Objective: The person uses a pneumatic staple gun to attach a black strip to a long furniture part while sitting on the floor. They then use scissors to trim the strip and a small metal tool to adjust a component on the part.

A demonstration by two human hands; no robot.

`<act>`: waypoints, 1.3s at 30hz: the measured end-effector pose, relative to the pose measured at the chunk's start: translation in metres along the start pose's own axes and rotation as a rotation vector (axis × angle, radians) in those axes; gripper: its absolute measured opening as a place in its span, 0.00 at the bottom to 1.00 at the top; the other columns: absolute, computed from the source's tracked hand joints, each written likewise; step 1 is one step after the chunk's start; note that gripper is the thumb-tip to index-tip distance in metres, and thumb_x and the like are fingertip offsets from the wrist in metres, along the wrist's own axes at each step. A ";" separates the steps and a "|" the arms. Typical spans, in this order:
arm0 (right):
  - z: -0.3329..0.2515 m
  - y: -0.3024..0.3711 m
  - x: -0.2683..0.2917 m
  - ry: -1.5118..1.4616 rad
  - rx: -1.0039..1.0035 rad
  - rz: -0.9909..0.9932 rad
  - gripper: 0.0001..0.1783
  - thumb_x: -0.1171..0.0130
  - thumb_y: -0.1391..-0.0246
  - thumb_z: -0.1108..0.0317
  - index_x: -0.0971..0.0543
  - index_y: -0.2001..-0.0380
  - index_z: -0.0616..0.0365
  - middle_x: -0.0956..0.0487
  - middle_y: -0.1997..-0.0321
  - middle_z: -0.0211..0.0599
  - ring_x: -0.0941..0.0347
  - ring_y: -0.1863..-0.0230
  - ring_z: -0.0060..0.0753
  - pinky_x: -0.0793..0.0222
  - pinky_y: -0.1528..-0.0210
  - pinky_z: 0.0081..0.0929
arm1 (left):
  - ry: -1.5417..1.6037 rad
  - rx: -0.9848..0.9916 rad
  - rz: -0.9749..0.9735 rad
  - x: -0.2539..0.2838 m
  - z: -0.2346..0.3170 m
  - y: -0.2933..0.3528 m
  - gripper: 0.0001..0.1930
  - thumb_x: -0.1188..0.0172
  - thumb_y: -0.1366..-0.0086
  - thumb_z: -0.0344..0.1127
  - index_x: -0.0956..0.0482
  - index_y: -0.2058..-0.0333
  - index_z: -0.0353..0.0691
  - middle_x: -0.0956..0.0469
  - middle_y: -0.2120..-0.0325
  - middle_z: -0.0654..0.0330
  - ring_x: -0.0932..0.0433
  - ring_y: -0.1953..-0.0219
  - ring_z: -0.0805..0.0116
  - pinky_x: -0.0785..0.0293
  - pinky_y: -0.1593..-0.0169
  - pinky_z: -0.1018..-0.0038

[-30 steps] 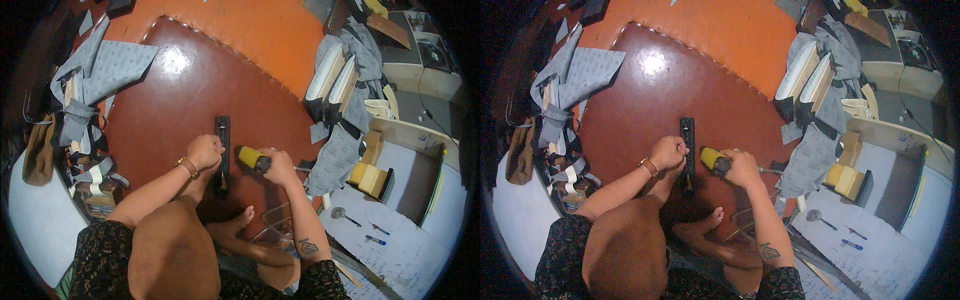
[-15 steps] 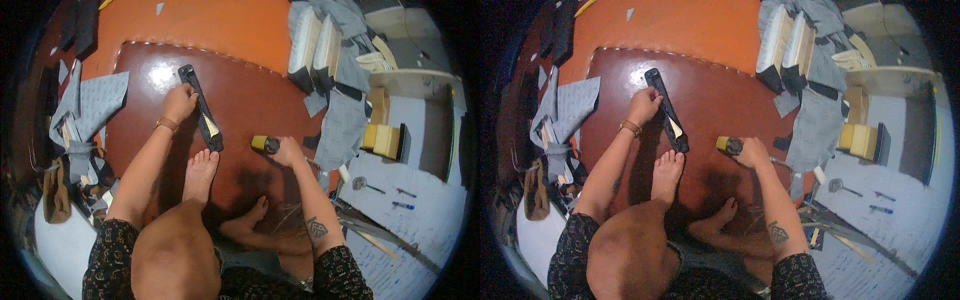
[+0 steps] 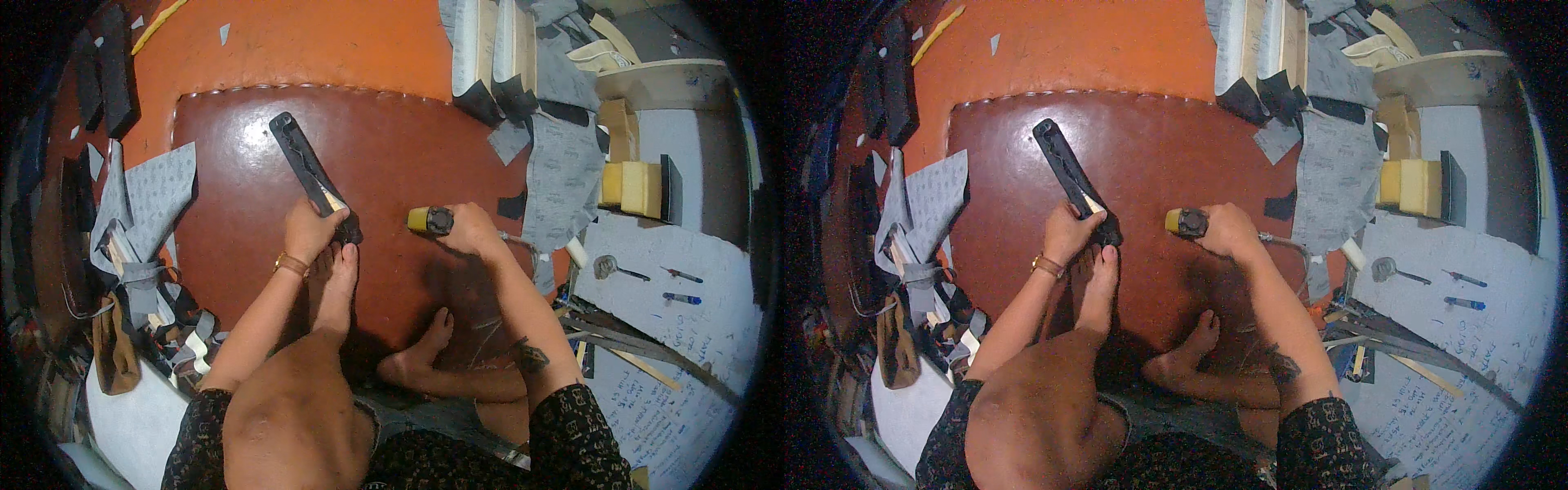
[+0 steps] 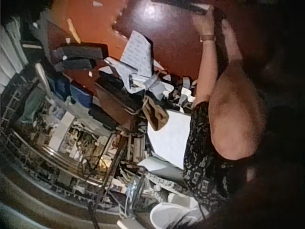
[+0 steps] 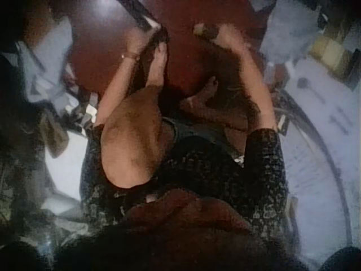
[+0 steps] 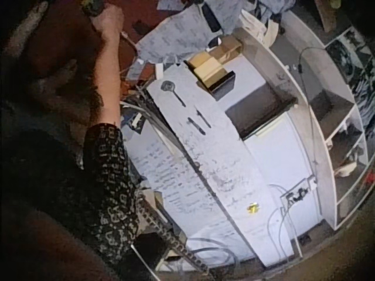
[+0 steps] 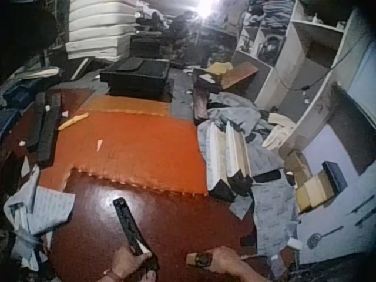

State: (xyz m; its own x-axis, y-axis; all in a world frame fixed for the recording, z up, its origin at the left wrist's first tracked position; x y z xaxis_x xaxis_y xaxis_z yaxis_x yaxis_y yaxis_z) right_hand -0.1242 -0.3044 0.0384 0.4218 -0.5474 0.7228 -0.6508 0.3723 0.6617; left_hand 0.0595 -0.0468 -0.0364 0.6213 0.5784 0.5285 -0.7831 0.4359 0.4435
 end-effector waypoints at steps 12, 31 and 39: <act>0.002 0.001 0.000 0.012 0.014 0.032 0.23 0.30 0.52 0.50 0.13 0.54 0.48 0.14 0.57 0.50 0.17 0.54 0.58 0.21 0.48 0.50 | -0.119 -0.046 -0.027 0.008 0.003 0.004 0.11 0.29 0.47 0.37 0.16 0.76 0.34 0.17 0.77 0.45 0.15 0.73 0.46 0.19 0.65 0.58; -0.002 0.007 0.002 -0.004 -0.004 0.073 0.25 0.27 0.55 0.50 0.13 0.54 0.47 0.13 0.58 0.48 0.18 0.55 0.58 0.22 0.50 0.49 | -0.058 -0.020 -0.063 0.010 0.011 -0.002 0.12 0.31 0.44 0.36 0.17 0.75 0.30 0.17 0.78 0.44 0.15 0.74 0.54 0.21 0.65 0.60; 0.008 0.003 -0.006 0.000 0.025 0.118 0.25 0.27 0.55 0.50 0.13 0.53 0.46 0.13 0.58 0.47 0.17 0.55 0.57 0.21 0.49 0.48 | 0.117 0.190 -0.235 -0.018 -0.034 0.033 0.10 0.32 0.42 0.35 0.15 0.73 0.31 0.17 0.79 0.54 0.19 0.75 0.67 0.23 0.68 0.66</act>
State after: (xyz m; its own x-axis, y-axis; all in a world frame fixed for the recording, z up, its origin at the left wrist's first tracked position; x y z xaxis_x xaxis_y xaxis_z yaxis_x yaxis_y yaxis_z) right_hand -0.1335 -0.3059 0.0347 0.3416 -0.5009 0.7953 -0.7114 0.4152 0.5670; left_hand 0.0215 -0.0193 -0.0563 0.7688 0.5571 0.3139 -0.5928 0.4369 0.6765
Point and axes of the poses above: each hand's wrist, its own y-axis away from the middle knuckle, its own x-axis out of the back of the hand, z = x × y, the point moved 6 cm from there along -y, towards the middle knuckle
